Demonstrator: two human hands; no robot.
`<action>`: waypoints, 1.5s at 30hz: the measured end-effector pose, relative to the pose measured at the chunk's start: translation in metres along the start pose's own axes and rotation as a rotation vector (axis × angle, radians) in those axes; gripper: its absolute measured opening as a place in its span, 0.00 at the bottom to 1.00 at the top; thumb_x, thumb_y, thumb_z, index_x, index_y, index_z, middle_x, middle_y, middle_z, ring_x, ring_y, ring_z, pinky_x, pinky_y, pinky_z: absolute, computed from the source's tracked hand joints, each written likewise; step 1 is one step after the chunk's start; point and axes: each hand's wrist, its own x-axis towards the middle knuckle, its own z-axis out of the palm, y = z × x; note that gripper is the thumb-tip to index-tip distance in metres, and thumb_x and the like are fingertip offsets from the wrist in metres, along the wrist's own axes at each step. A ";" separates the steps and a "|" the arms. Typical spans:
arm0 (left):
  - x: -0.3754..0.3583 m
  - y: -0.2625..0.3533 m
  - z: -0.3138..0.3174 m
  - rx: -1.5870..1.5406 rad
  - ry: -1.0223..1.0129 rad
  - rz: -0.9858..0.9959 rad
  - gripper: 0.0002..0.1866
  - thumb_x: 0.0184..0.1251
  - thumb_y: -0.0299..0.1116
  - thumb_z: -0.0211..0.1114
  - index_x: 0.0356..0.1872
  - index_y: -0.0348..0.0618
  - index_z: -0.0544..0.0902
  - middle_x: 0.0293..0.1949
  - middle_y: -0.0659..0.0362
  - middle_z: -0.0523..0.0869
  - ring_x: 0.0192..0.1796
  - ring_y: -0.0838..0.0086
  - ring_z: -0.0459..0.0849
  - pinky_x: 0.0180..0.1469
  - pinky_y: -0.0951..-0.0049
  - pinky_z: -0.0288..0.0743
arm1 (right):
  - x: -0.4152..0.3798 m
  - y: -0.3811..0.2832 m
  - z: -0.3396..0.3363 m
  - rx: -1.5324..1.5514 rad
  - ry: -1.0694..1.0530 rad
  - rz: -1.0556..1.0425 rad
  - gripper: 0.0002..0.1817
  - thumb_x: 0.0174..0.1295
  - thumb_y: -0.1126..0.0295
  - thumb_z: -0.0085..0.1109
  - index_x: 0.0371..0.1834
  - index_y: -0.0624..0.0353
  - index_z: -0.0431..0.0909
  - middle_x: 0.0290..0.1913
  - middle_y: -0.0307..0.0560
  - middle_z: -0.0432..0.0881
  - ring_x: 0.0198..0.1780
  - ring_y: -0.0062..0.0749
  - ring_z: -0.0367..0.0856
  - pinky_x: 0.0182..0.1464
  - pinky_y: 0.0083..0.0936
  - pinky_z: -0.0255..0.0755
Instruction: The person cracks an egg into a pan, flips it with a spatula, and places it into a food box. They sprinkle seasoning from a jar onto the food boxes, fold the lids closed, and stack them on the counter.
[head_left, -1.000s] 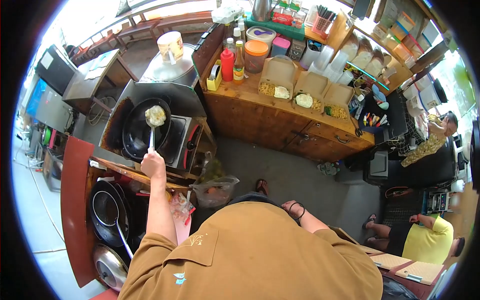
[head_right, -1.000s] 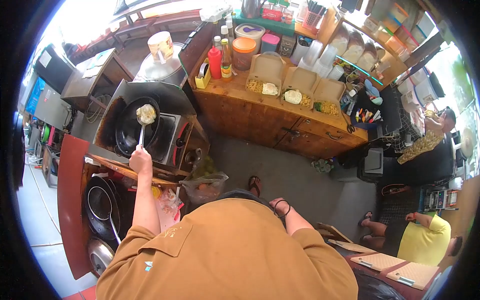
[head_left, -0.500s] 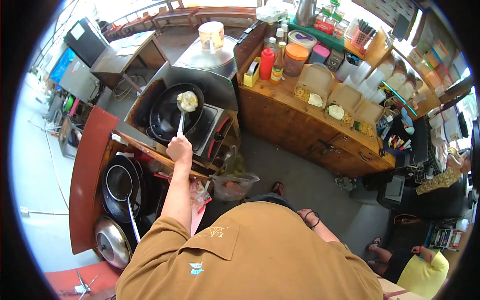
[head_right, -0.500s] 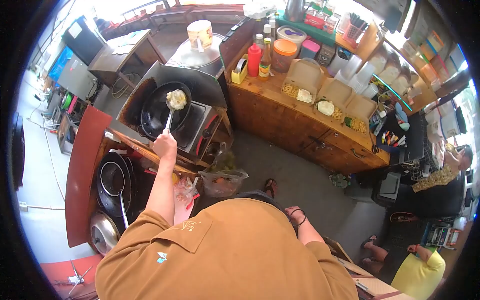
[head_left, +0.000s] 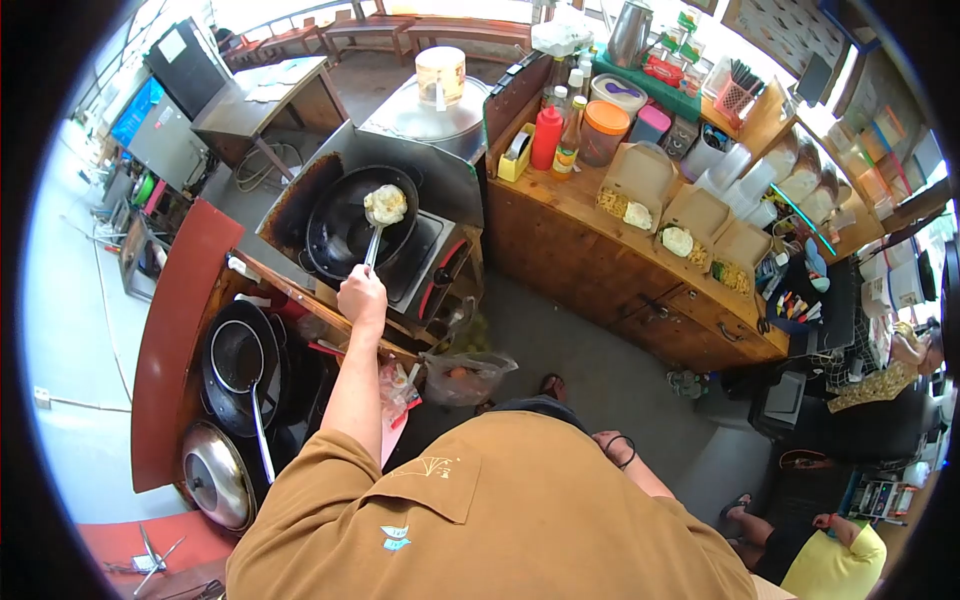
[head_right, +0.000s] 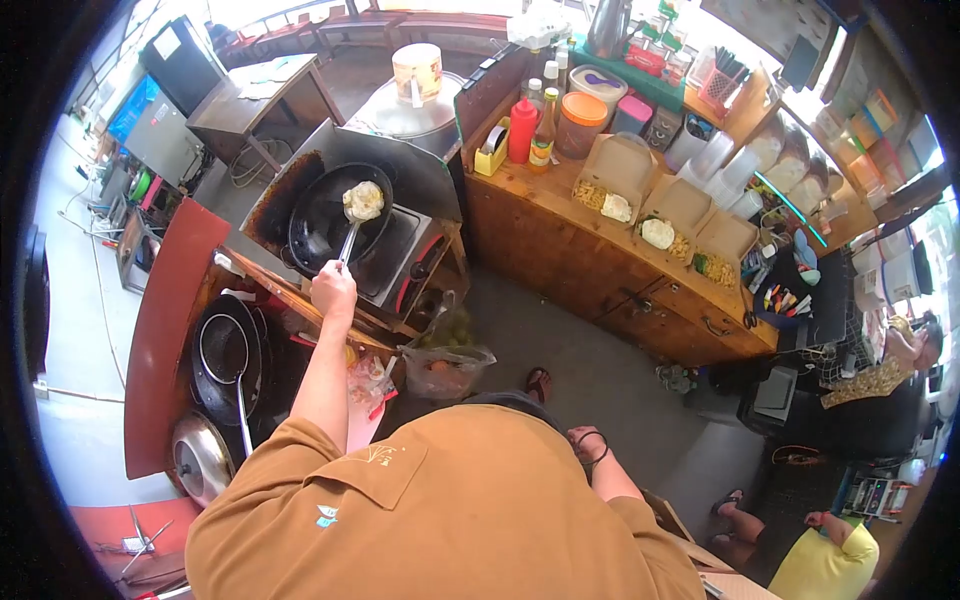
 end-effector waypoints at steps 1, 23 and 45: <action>0.001 -0.003 0.000 -0.133 -0.015 -0.088 0.10 0.65 0.40 0.65 0.38 0.47 0.89 0.32 0.49 0.90 0.37 0.51 0.90 0.42 0.54 0.83 | -0.003 -0.003 0.000 -0.011 0.015 0.028 0.10 0.66 0.63 0.61 0.43 0.56 0.85 0.30 0.35 0.80 0.30 0.29 0.77 0.30 0.34 0.74; 0.024 -0.044 0.020 -0.526 0.042 -0.229 0.10 0.57 0.38 0.70 0.35 0.45 0.92 0.30 0.49 0.90 0.36 0.56 0.90 0.43 0.60 0.82 | -0.011 -0.007 -0.003 0.075 -0.061 -0.053 0.08 0.67 0.66 0.60 0.43 0.57 0.83 0.29 0.36 0.80 0.24 0.26 0.76 0.26 0.28 0.72; 0.075 -0.090 -0.008 -0.482 -0.108 -0.251 0.06 0.51 0.36 0.75 0.29 0.47 0.92 0.32 0.51 0.91 0.37 0.59 0.91 0.45 0.62 0.84 | -0.028 0.010 0.029 0.159 -0.053 -0.159 0.06 0.64 0.71 0.61 0.39 0.61 0.83 0.34 0.42 0.82 0.35 0.34 0.80 0.35 0.34 0.75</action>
